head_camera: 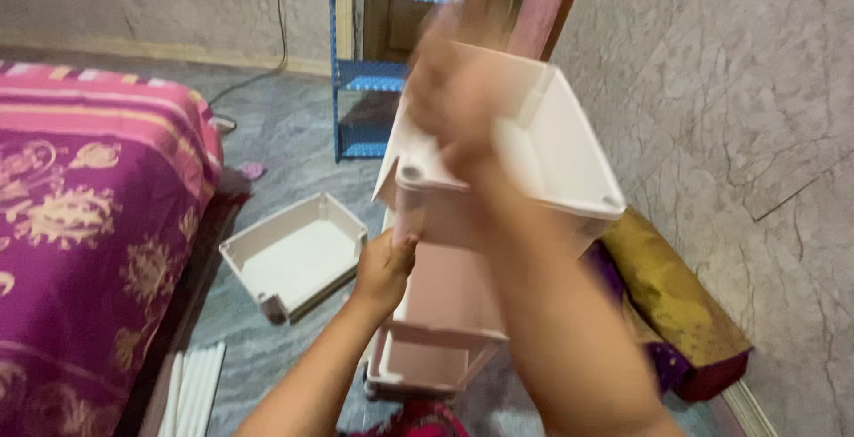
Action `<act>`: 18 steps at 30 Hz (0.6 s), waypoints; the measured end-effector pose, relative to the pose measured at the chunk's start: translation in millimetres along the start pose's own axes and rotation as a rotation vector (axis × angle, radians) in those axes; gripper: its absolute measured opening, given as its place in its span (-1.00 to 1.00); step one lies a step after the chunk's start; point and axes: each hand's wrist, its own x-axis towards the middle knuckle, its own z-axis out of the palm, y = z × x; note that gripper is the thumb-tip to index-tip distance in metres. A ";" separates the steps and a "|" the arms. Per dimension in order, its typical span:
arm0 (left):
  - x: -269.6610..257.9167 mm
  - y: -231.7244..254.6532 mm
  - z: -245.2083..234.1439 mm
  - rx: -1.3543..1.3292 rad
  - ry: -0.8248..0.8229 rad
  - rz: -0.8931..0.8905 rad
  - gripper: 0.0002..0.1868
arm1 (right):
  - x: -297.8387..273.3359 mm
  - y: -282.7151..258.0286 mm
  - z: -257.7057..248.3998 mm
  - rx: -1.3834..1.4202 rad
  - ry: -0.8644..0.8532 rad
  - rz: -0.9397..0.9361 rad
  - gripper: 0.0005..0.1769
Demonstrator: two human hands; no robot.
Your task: The person assembles a pink plastic storage cart by inserting vertical poles into the base and stacking white trays on top. They secure each tray by snapping it into place on the poles.
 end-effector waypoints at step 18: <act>5.9 -3.4 -4.0 -0.192 -0.064 0.010 -0.39 | -58.2 32.1 -64.8 0.101 -0.013 -0.053 -0.47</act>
